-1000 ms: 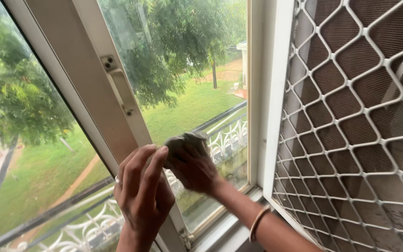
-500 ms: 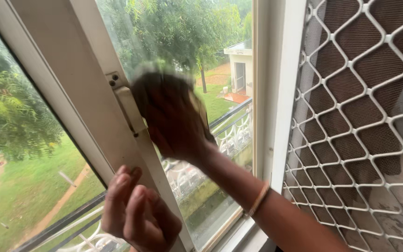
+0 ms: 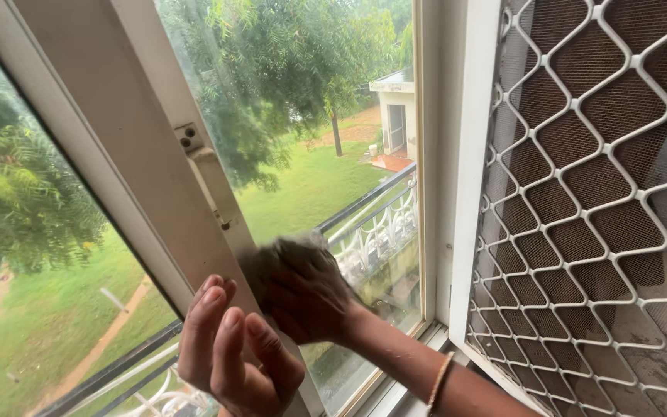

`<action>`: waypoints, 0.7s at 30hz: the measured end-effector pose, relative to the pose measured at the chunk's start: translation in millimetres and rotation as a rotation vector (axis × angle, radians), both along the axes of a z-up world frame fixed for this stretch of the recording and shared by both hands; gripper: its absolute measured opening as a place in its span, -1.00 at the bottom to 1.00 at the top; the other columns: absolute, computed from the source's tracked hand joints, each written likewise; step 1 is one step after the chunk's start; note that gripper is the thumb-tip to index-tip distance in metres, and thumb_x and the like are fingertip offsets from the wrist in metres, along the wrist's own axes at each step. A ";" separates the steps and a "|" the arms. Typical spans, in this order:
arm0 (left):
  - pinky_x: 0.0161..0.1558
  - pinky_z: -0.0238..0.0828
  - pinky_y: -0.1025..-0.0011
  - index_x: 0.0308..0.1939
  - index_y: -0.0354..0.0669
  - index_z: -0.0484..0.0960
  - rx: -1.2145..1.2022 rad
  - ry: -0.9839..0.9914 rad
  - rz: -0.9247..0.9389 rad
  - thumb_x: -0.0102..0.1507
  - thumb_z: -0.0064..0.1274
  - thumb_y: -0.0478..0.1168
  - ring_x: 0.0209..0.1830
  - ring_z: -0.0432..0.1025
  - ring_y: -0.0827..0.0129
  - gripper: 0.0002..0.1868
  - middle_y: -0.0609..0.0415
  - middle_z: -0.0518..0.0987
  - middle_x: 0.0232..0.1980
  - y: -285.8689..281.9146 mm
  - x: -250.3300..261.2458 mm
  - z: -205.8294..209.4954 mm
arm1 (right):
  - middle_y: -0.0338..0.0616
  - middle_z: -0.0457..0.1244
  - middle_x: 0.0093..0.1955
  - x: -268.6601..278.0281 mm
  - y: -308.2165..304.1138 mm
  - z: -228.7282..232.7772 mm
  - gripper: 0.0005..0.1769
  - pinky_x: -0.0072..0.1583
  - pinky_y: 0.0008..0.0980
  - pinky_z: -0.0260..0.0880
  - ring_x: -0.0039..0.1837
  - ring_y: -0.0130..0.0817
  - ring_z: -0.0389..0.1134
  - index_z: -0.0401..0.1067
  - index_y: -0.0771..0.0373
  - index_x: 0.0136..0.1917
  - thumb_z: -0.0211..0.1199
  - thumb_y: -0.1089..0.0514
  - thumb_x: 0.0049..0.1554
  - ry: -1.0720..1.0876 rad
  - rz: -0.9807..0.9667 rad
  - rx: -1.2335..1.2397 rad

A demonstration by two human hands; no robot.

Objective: The person wipes a screen door and its frame with a cloth, then opens a window to clean the glass and the surrounding frame.

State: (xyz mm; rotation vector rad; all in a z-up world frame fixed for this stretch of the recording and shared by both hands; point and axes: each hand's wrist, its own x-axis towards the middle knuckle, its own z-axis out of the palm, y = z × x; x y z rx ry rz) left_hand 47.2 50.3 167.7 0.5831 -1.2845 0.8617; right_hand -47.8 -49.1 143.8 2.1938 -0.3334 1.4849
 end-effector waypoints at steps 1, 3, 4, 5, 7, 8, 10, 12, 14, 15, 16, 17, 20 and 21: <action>0.22 0.60 0.22 0.28 -0.22 0.23 0.003 0.024 -0.005 0.44 -0.15 -0.44 0.34 0.41 -0.01 -0.66 -0.21 0.28 0.29 1.7 -2.2 -0.4 | 0.06 0.25 0.30 7.7 3.2 10.5 -0.62 0.44 0.06 0.15 0.38 0.11 0.23 0.40 0.17 0.24 0.10 0.03 0.19 -0.062 -0.023 0.033; 0.23 0.60 0.20 0.29 -0.23 0.21 0.065 0.008 0.022 0.44 -0.16 -0.44 0.34 0.42 -0.05 -0.66 -0.23 0.29 0.29 9.0 1.7 -0.1 | 0.10 0.24 0.31 16.9 7.4 26.2 -0.58 0.43 0.08 0.13 0.39 0.15 0.22 0.40 0.21 0.28 0.07 0.03 0.20 -0.159 -0.010 0.075; 0.24 0.60 0.19 0.29 -0.23 0.21 0.096 0.000 0.037 0.44 -0.16 -0.44 0.34 0.42 -0.07 -0.65 -0.24 0.30 0.29 12.0 3.7 0.4 | 0.08 0.23 0.32 20.3 7.6 30.5 -0.59 0.45 0.06 0.14 0.40 0.15 0.22 0.39 0.21 0.29 0.06 0.03 0.23 -0.195 0.026 0.084; 0.24 0.61 0.17 0.28 -0.24 0.20 0.093 0.012 0.035 0.43 -0.16 -0.44 0.31 0.42 -0.08 -0.65 -0.26 0.29 0.27 13.2 3.4 0.7 | 0.07 0.23 0.34 22.5 6.6 31.4 -0.60 0.46 0.04 0.15 0.42 0.14 0.22 0.37 0.21 0.30 0.05 0.03 0.27 -0.230 0.063 0.092; 0.23 0.63 0.14 0.25 -0.26 0.19 0.082 0.041 0.033 0.39 -0.17 -0.44 0.25 0.42 -0.11 -0.65 -0.30 0.27 0.22 11.6 0.9 2.1 | 0.04 0.25 0.30 23.7 6.4 17.7 -0.60 0.39 0.06 0.16 0.34 0.12 0.24 0.43 0.18 0.25 0.08 0.01 0.22 -0.165 0.052 0.124; 0.22 0.62 0.14 0.26 -0.25 0.19 0.057 0.023 0.019 0.39 -0.17 -0.44 0.25 0.42 -0.10 -0.64 -0.29 0.27 0.23 7.3 2.1 4.8 | 0.03 0.27 0.28 23.5 4.1 5.2 -0.60 0.35 0.07 0.17 0.29 0.10 0.25 0.46 0.16 0.23 0.10 0.00 0.19 -0.129 0.049 0.137; 0.20 0.61 0.13 0.26 -0.25 0.19 0.028 -0.021 -0.012 0.38 -0.18 -0.43 0.26 0.42 -0.08 -0.63 -0.29 0.29 0.23 5.0 8.0 6.5 | 0.06 0.28 0.35 18.1 0.2 -36.1 -0.62 0.35 0.04 0.19 0.32 0.08 0.25 0.46 0.17 0.21 0.11 -0.02 0.19 -0.037 0.051 0.138; 0.21 0.61 0.13 0.27 -0.24 0.19 0.053 -0.038 0.017 0.37 -0.18 -0.43 0.26 0.42 -0.08 -0.61 -0.29 0.28 0.24 8.3 10.4 6.5 | -0.02 0.31 0.21 9.1 -5.6 -88.4 -0.70 0.35 0.02 0.22 0.26 0.02 0.26 0.51 0.10 0.11 0.14 -0.01 0.16 0.120 0.033 0.226; 0.22 0.61 0.14 0.27 -0.24 0.19 0.060 -0.044 0.025 0.37 -0.18 -0.44 0.27 0.41 -0.06 -0.61 -0.28 0.27 0.24 8.5 9.3 6.6 | -0.18 0.34 0.02 -5.2 -4.9 -149.0 -0.75 0.39 0.00 0.22 0.26 -0.08 0.27 0.56 0.02 0.06 0.17 0.01 0.16 0.251 0.061 0.315; 0.23 0.60 0.15 0.27 -0.25 0.18 0.058 -0.045 0.018 0.38 -0.19 -0.44 0.27 0.41 -0.05 -0.61 -0.28 0.27 0.25 8.2 8.8 6.6 | -0.24 0.34 0.00 -14.6 -3.2 -177.8 -0.74 0.44 -0.02 0.20 0.32 -0.12 0.26 0.56 0.02 0.11 0.18 0.01 0.19 0.264 0.110 0.314; 0.24 0.60 0.15 0.28 -0.25 0.18 0.056 -0.045 0.012 0.38 -0.19 -0.44 0.27 0.41 -0.05 -0.62 -0.27 0.26 0.25 7.9 8.3 6.5 | -0.23 0.34 0.03 -25.0 -5.9 -201.6 -0.79 0.44 -0.04 0.19 0.38 -0.14 0.26 0.54 0.03 0.07 0.18 0.01 0.22 0.364 0.095 0.317; 0.25 0.59 0.16 0.28 -0.25 0.18 0.063 -0.049 0.005 0.39 -0.20 -0.44 0.28 0.40 -0.03 -0.62 -0.27 0.26 0.26 8.2 8.2 6.3 | -0.22 0.35 0.06 -35.7 -7.2 -222.6 -0.83 0.44 -0.07 0.18 0.43 -0.16 0.26 0.52 0.03 0.03 0.17 0.01 0.25 0.465 0.080 0.320; 0.28 0.56 0.19 0.29 -0.26 0.16 0.083 -0.053 -0.005 0.40 -0.22 -0.43 0.28 0.39 0.00 -0.63 -0.25 0.25 0.27 9.4 7.5 6.2 | -0.36 0.35 0.22 -59.4 -14.1 -263.8 -0.76 0.54 -0.12 0.10 0.54 -0.28 0.21 0.53 -0.04 0.16 0.12 0.01 0.29 0.539 0.143 0.280; 0.29 0.56 0.19 0.29 -0.26 0.17 0.092 -0.048 -0.003 0.41 -0.22 -0.43 0.28 0.39 0.01 -0.63 -0.24 0.24 0.27 10.1 6.4 5.7 | -0.44 0.35 0.28 -61.7 -15.1 -272.2 -0.69 0.59 -0.13 0.06 0.57 -0.33 0.19 0.54 -0.08 0.25 0.09 0.01 0.30 0.525 0.181 0.259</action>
